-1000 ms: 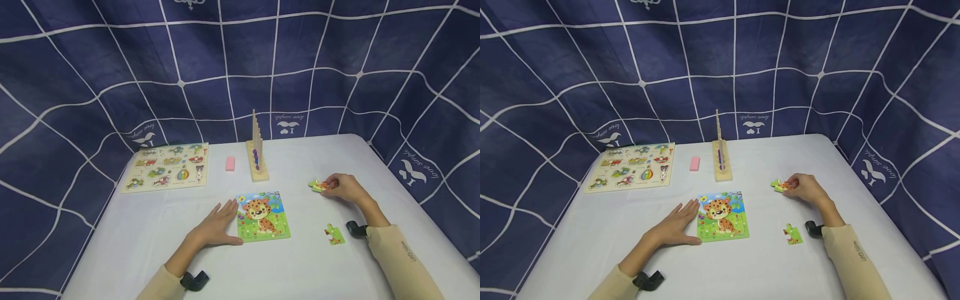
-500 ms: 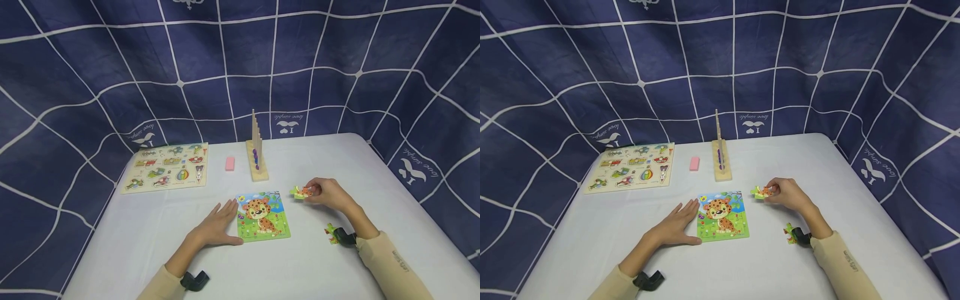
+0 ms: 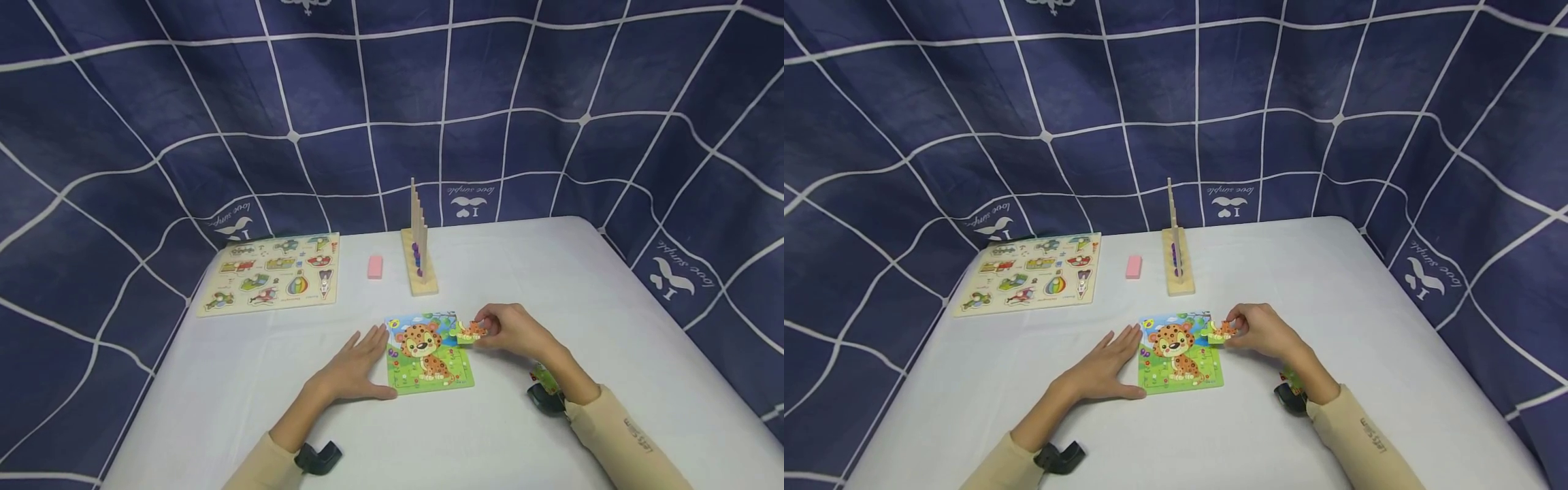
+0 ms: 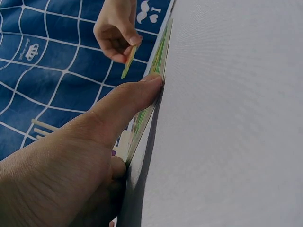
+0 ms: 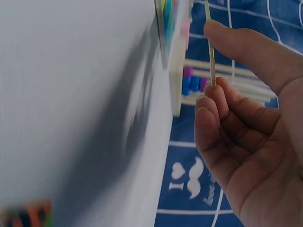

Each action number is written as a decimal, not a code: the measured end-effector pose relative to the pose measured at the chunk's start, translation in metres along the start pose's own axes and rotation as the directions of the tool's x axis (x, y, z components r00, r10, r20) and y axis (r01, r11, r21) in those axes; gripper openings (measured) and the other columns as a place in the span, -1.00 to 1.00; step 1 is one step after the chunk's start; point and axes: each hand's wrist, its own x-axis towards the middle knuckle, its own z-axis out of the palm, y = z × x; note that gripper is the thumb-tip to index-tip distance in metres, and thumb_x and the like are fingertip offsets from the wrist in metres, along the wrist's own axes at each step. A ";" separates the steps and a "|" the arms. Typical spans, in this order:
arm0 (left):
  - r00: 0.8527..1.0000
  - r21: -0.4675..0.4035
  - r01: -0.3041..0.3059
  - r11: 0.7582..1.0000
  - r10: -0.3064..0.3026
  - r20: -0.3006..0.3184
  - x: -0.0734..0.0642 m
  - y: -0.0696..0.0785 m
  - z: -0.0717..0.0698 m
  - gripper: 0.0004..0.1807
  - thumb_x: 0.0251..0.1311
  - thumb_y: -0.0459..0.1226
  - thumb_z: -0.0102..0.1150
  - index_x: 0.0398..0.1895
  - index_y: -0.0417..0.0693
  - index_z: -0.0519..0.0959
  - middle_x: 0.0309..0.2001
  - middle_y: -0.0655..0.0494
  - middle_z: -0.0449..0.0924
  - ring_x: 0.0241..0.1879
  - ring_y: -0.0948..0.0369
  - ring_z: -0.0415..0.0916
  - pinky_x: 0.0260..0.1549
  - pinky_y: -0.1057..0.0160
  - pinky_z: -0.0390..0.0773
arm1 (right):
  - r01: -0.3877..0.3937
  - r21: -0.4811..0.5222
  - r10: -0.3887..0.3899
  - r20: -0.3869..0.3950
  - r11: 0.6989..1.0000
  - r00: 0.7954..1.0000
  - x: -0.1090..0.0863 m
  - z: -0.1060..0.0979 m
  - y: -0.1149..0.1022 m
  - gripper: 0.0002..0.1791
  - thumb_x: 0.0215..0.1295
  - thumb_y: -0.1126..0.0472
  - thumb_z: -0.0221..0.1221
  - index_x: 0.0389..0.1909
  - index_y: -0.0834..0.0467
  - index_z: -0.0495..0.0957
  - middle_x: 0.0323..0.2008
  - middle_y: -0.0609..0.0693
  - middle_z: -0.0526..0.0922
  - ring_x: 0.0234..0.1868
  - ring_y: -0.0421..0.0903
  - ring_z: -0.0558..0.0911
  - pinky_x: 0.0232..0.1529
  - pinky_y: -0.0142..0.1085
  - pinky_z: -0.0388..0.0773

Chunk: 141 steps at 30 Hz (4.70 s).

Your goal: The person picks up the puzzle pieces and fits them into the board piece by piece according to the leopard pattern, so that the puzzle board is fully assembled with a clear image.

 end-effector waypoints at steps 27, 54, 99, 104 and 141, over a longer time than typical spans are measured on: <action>1.000 0.029 -0.005 1.000 0.005 0.003 0.001 -0.002 0.000 0.31 -0.11 0.49 0.12 0.55 -0.12 -0.07 0.59 0.06 -0.22 0.58 0.11 -0.25 0.55 -0.04 -0.17 | 0.128 0.015 -0.129 0.179 0.992 0.975 0.003 0.055 -0.048 -0.60 -0.14 0.12 0.53 -0.28 0.13 0.61 -0.53 -0.18 0.55 -0.53 -0.36 0.41 -0.51 -0.49 0.43; 1.000 0.007 0.005 1.000 -0.005 0.002 0.001 -0.001 -0.001 0.32 -0.13 0.48 0.15 0.55 -0.12 -0.05 0.59 0.05 -0.21 0.58 0.11 -0.25 0.55 -0.05 -0.18 | 0.103 -0.018 -0.098 0.193 0.994 0.976 0.004 0.060 -0.050 -0.56 -0.16 0.08 0.54 -0.24 0.13 0.62 -0.53 -0.19 0.52 -0.51 -0.33 0.40 -0.48 -0.48 0.41; 1.000 0.021 0.003 1.000 -0.003 0.018 0.000 -0.001 -0.004 0.31 -0.11 0.50 0.11 0.55 -0.10 -0.08 0.59 0.07 -0.24 0.58 0.13 -0.27 0.55 -0.03 -0.19 | 0.247 0.042 -0.250 0.232 0.968 0.940 0.013 0.072 -0.058 -0.80 0.00 0.35 0.27 -0.30 0.11 0.66 -0.48 -0.16 0.56 -0.49 -0.36 0.41 -0.49 -0.53 0.44; 1.000 0.016 0.005 1.000 -0.005 0.013 0.000 -0.001 -0.004 0.31 -0.11 0.49 0.12 0.56 -0.09 -0.09 0.59 0.07 -0.23 0.58 0.13 -0.26 0.55 -0.04 -0.19 | 0.256 0.030 -0.256 0.232 0.966 0.938 0.013 0.071 -0.059 -0.81 0.03 0.37 0.27 -0.28 0.14 0.67 -0.46 -0.15 0.57 -0.49 -0.37 0.41 -0.47 -0.53 0.45; 1.000 0.014 0.001 1.000 -0.002 0.014 0.001 -0.002 -0.002 0.31 -0.10 0.48 0.12 0.56 -0.11 -0.09 0.59 0.05 -0.24 0.58 0.11 -0.27 0.55 -0.05 -0.20 | 0.218 0.079 -0.230 0.211 0.973 0.950 0.008 0.050 -0.052 -0.76 0.01 0.27 0.40 -0.26 0.09 0.63 -0.41 -0.11 0.62 -0.41 -0.26 0.51 -0.40 -0.50 0.51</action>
